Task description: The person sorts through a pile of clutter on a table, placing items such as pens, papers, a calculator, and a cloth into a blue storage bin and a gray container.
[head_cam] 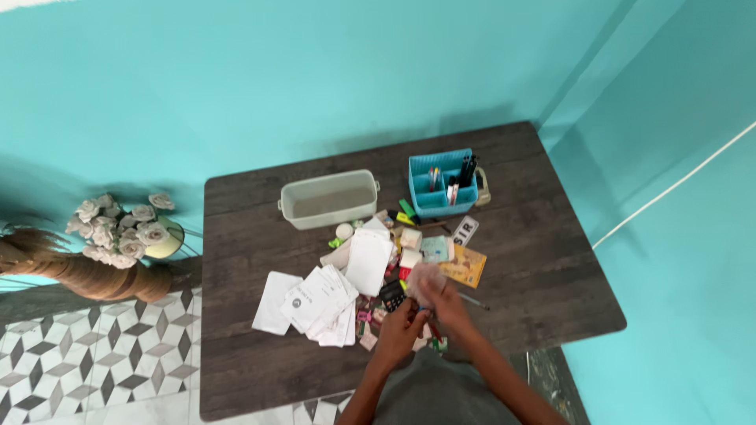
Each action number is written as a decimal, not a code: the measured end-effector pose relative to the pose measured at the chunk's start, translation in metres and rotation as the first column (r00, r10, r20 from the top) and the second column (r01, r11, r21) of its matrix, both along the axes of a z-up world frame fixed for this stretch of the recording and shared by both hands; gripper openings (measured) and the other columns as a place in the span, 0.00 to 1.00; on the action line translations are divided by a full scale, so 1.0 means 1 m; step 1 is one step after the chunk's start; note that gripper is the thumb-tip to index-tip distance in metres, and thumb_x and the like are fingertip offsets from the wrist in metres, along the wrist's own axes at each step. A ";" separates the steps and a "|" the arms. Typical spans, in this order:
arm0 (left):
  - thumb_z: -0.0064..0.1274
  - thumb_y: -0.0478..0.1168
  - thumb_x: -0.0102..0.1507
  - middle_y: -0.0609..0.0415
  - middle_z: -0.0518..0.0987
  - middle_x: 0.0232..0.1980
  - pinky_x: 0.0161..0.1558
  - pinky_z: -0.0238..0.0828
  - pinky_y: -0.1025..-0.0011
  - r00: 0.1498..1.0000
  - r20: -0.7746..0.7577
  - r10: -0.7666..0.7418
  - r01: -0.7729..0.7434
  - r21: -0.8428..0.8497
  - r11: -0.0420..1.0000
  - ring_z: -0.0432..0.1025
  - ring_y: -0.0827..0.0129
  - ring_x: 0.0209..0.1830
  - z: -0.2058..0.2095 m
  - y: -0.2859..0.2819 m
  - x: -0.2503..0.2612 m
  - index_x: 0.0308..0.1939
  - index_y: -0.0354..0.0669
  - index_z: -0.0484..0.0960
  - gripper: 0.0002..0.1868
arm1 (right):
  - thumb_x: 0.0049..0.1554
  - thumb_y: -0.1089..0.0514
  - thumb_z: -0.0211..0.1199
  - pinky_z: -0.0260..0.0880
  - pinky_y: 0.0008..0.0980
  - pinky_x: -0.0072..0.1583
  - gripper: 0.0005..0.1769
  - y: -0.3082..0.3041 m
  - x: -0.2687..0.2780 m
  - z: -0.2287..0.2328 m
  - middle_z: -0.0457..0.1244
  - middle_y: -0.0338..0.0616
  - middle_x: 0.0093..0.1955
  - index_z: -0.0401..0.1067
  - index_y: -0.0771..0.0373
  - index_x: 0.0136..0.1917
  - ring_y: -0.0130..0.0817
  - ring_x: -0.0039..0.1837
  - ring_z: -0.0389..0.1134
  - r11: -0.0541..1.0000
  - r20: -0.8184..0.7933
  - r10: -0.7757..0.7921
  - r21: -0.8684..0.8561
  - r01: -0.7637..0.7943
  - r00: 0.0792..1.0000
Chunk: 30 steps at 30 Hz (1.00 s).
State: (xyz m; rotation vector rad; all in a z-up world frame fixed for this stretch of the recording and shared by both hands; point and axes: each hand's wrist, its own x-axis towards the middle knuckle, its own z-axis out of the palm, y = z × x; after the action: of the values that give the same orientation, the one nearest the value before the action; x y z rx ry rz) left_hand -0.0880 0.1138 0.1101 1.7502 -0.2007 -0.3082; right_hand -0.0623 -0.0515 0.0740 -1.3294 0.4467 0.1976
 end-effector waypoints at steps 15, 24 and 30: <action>0.53 0.45 0.68 0.49 0.81 0.29 0.28 0.69 0.70 0.989 0.019 -0.145 0.144 0.052 0.988 0.76 0.68 0.24 0.009 0.002 -0.008 0.40 0.36 0.79 0.14 | 0.58 0.47 0.66 0.71 0.23 0.41 0.19 -0.009 -0.001 -0.003 0.71 0.37 0.43 0.75 0.64 0.55 0.22 0.40 0.71 0.995 0.044 -0.104 0.014 0.103 0.994; 0.52 0.45 0.67 0.51 0.82 0.29 0.28 0.73 0.71 0.999 0.041 -0.005 0.010 -0.113 0.994 0.79 0.69 0.25 -0.004 -0.007 -0.007 0.40 0.36 0.79 0.13 | 0.57 0.44 0.67 0.67 0.28 0.40 0.23 -0.006 -0.007 -0.019 0.70 0.39 0.45 0.74 0.61 0.59 0.27 0.40 0.67 0.998 -0.001 -0.035 -0.059 0.035 0.999; 0.50 0.44 0.72 0.48 0.80 0.27 0.30 0.68 0.70 0.986 -0.015 -0.168 0.168 -0.016 0.986 0.76 0.69 0.26 0.008 -0.001 -0.018 0.40 0.35 0.79 0.14 | 0.60 0.41 0.63 0.74 0.26 0.49 0.24 -0.028 0.015 0.015 0.70 0.39 0.49 0.75 0.61 0.58 0.25 0.49 0.73 0.987 0.144 -0.157 -0.004 0.160 0.977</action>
State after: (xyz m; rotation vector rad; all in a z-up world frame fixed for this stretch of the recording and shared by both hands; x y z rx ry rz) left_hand -0.1056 0.1131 0.1176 1.7191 -0.3390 -0.4425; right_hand -0.0478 -0.0800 0.0885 -1.3067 0.4309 -0.0342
